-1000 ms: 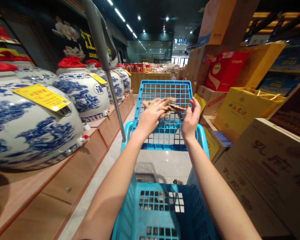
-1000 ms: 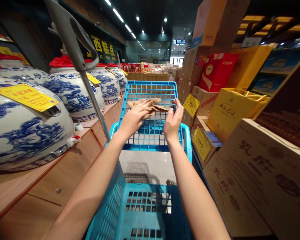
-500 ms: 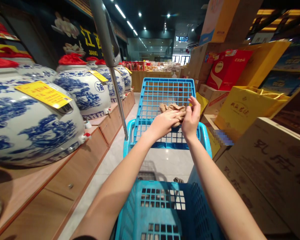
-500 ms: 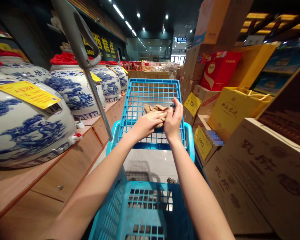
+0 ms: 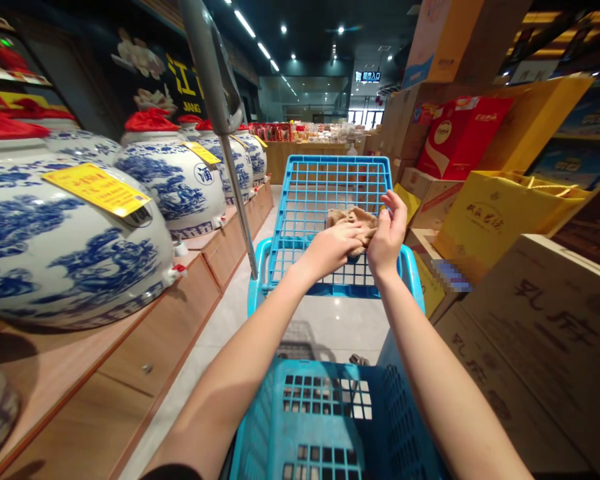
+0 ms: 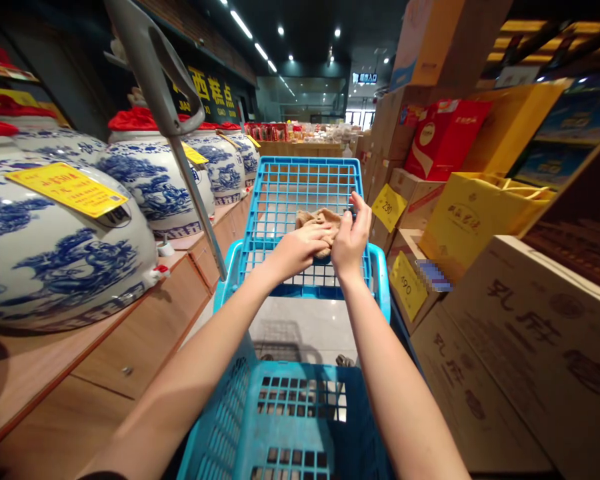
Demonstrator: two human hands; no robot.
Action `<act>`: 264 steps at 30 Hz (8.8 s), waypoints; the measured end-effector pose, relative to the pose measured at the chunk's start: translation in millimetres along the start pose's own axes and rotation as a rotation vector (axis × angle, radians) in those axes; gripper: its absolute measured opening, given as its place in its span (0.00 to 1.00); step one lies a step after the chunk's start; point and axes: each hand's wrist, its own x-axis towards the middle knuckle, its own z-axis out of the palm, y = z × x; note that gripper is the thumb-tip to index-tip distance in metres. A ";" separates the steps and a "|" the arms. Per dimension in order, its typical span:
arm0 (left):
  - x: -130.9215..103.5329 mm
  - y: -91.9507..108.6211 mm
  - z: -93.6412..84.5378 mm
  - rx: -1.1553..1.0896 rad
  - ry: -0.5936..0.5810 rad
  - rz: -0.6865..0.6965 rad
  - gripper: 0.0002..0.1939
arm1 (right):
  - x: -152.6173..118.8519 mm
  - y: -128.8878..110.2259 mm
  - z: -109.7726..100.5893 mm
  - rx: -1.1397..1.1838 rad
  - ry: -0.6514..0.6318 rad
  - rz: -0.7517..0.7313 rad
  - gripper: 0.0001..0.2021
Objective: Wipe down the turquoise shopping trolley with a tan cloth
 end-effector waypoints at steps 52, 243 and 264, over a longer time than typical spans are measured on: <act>-1.4 2.8 -8.9 0.027 0.038 -0.085 0.23 | 2.3 -5.0 -1.4 0.004 -0.025 0.016 0.16; -17.1 -18.5 -9.0 0.133 0.534 -0.822 0.30 | 63.2 -0.6 104.5 -0.304 -0.811 -0.530 0.21; -17.7 -15.6 -22.5 0.265 0.269 -1.084 0.40 | 97.7 -14.9 108.7 -0.334 -1.013 -0.641 0.19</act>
